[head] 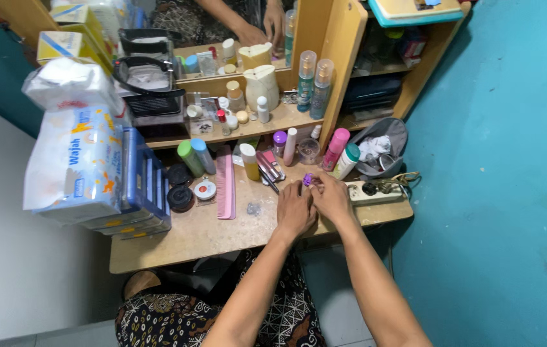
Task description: The person sits at a vanity and organizes cosmetic items. They pick up and place down various bottles, tubes, and compacts, moving them around the surface and into a small bag. The person also discards a small item into a bin on the floor.
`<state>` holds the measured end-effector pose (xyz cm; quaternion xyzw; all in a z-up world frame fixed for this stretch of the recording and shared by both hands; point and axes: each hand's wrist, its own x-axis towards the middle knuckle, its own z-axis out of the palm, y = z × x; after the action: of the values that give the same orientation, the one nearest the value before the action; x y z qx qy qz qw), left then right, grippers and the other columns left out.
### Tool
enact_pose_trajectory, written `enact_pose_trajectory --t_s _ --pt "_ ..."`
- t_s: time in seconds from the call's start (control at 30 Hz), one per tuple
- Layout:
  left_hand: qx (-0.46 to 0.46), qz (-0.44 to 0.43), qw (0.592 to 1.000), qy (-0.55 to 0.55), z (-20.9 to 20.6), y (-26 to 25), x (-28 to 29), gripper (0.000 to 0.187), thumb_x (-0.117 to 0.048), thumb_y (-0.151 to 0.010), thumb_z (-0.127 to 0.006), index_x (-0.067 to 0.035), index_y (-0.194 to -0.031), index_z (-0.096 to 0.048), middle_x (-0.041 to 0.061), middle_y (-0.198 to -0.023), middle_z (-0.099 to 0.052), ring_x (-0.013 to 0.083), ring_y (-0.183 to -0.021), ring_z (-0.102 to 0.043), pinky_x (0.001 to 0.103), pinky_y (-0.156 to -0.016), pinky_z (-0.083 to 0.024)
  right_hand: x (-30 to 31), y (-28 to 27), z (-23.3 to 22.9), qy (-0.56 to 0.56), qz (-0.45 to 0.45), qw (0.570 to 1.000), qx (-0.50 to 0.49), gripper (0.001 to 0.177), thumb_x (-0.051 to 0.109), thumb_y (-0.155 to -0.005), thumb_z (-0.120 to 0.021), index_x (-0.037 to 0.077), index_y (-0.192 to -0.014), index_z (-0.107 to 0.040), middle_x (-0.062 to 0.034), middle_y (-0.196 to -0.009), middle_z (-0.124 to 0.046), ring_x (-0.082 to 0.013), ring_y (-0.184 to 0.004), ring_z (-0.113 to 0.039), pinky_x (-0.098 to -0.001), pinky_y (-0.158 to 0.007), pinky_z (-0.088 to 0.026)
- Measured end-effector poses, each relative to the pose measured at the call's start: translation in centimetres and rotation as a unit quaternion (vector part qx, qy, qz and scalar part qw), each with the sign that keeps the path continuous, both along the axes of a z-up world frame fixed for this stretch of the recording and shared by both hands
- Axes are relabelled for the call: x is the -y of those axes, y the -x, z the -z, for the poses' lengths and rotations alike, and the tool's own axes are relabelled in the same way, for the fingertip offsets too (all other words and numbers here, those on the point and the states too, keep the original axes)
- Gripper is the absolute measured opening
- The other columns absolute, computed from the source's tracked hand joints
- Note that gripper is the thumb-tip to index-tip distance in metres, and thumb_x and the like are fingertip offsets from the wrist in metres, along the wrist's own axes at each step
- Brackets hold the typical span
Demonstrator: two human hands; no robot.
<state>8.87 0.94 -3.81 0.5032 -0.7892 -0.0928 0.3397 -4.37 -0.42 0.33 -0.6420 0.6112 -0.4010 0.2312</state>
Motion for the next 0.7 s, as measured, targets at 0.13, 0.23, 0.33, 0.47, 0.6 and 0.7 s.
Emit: enact_pose_trajectory --t_s 0.13,0.23,0.33,0.47,0.6,0.7 --pt "-0.065 0.023 0.998 0.007 0.0 -1.6 -1.0 0.043 -0.015 -0.082 -0.070 0.000 -0.122 -0.062 0.021 -0.126 -0.059 0.0395 -0.117 -0.055 0.047 -0.101 -0.046 1.6 -1.0 1.5 0.037 0.006 0.991 -0.129 0.025 0.012 -0.086 -0.072 0.010 -0.111 -0.072 -0.0180 -0.103 -0.071 -0.0369 -0.096 -0.070 -0.0457 -0.085 -0.056" --pt "-0.073 0.018 0.997 0.011 -0.2 -3.1 -1.5 0.042 -0.010 -0.078 -0.069 -0.001 -0.118 -0.064 0.019 -0.121 -0.060 0.0375 -0.113 -0.057 0.046 -0.098 -0.048 2.2 -1.4 1.8 0.043 0.003 0.985 -0.167 0.034 0.016 -0.080 -0.076 0.011 -0.114 -0.071 -0.0203 -0.108 -0.068 -0.0419 -0.100 -0.066 -0.0492 -0.087 -0.054" --pt "-0.088 0.004 0.996 0.020 -0.5 -4.6 -1.9 0.032 -0.010 -0.083 -0.069 -0.005 -0.114 -0.067 0.017 -0.118 -0.061 0.0353 -0.109 -0.059 0.046 -0.094 -0.048 2.0 -2.0 2.1 0.003 0.021 0.981 -0.193 0.035 0.018 -0.080 -0.077 0.012 -0.113 -0.068 -0.0211 -0.113 -0.065 -0.0430 -0.101 -0.065 -0.0495 -0.087 -0.053" --pt "-0.094 0.006 0.995 0.037 -1.2 -6.2 -2.3 0.031 -0.010 -0.085 -0.069 -0.005 -0.116 -0.067 0.016 -0.115 -0.061 0.0351 -0.106 -0.058 0.046 -0.091 -0.048 1.7 -2.4 2.1 0.001 0.035 0.978 -0.207 0.032 0.018 -0.082 -0.076 0.011 -0.112 -0.068 -0.0224 -0.114 -0.065 -0.0430 -0.103 -0.065 -0.0501 -0.088 -0.054" --pt "-0.109 0.007 0.993 0.046 -1.3 -7.4 -2.9 0.029 -0.011 -0.087 -0.070 -0.007 -0.116 -0.068 0.015 -0.113 -0.061 0.0348 -0.105 -0.058 0.045 -0.091 -0.048 1.4 -2.7 1.7 0.055 0.034 0.990 -0.127 0.033 0.013 -0.080 -0.076 0.009 -0.111 -0.067 -0.0176 -0.107 -0.071 -0.0356 -0.095 -0.071 -0.0437 -0.082 -0.058" --pt "-0.113 -0.004 0.992 0.064 -1.2 -8.1 -3.0 0.031 -0.011 -0.086 -0.070 -0.007 -0.117 -0.068 0.016 -0.115 -0.061 0.0348 -0.105 -0.059 0.045 -0.091 -0.048 1.6 -3.9 0.1 0.056 0.019 0.998 -0.018 0.032 0.017 -0.083 -0.079 0.009 -0.111 -0.065 -0.0116 -0.099 -0.075 -0.0245 -0.085 -0.077 -0.0344 -0.074 -0.061"
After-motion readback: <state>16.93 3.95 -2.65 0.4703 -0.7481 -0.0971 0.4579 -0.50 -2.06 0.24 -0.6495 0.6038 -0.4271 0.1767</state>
